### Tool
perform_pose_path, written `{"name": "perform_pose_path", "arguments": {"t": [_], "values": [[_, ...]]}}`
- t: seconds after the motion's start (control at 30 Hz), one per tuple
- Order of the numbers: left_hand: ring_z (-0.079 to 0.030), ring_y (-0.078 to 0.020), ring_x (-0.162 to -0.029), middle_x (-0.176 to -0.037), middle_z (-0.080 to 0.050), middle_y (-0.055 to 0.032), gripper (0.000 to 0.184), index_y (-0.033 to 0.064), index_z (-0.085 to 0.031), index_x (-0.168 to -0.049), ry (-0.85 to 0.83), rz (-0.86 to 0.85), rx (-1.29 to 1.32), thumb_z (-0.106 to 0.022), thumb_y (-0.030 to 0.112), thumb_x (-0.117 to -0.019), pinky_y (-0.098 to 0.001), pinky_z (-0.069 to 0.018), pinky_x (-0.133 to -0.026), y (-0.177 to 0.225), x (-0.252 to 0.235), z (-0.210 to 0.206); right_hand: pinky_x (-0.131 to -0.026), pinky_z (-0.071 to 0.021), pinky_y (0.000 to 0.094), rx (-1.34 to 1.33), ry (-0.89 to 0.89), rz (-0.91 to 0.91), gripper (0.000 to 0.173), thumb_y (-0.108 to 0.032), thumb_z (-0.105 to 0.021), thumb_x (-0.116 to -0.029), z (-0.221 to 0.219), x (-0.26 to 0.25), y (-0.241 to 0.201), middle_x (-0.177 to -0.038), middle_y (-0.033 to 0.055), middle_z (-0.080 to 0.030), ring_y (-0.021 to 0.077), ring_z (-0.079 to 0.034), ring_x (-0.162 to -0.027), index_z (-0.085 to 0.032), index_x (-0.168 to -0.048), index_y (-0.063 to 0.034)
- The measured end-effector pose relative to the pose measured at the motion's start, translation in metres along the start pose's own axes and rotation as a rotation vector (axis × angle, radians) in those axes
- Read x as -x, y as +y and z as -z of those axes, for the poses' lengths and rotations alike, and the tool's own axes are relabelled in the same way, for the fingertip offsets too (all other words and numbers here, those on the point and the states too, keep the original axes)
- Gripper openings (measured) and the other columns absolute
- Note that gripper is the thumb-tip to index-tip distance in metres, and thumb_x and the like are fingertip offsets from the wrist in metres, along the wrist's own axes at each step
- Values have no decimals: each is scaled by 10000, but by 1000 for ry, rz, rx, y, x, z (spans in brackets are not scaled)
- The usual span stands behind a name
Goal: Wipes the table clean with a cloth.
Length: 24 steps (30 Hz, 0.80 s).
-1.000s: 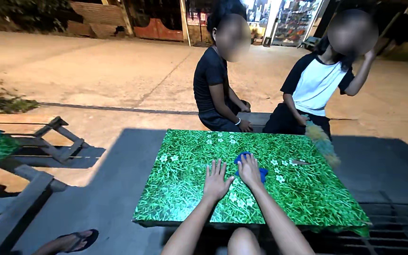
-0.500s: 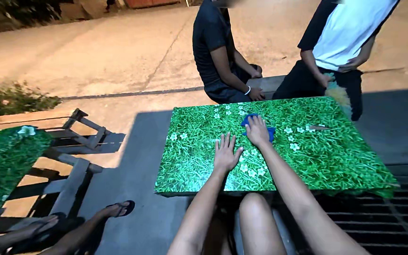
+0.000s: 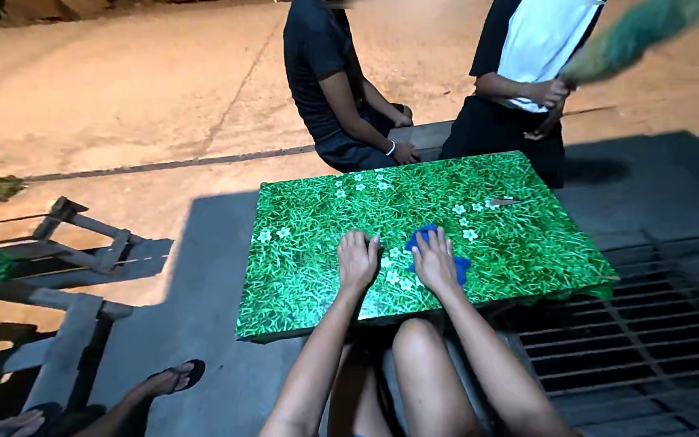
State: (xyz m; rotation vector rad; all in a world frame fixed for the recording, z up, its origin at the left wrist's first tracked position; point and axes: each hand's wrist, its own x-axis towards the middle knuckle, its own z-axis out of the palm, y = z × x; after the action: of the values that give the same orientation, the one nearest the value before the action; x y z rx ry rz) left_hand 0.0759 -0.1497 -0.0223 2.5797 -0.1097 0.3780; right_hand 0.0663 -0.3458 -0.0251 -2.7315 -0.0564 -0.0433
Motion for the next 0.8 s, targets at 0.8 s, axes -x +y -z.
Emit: {"name": "perform_pose_path", "arguments": {"t": [0.8], "values": [[-554, -434, -1266, -1294, -612, -252, 614, -23, -631, -1231, 1, -10, -71, -263, 455, -1111, -619, -407, -1074, -5, -2, -6, -1216, -215, 688, 29, 284, -270, 521, -318, -358, -1117, 66, 29, 201, -1588, 305, -383, 511, -264, -1517, -469, -1520, -6]]}}
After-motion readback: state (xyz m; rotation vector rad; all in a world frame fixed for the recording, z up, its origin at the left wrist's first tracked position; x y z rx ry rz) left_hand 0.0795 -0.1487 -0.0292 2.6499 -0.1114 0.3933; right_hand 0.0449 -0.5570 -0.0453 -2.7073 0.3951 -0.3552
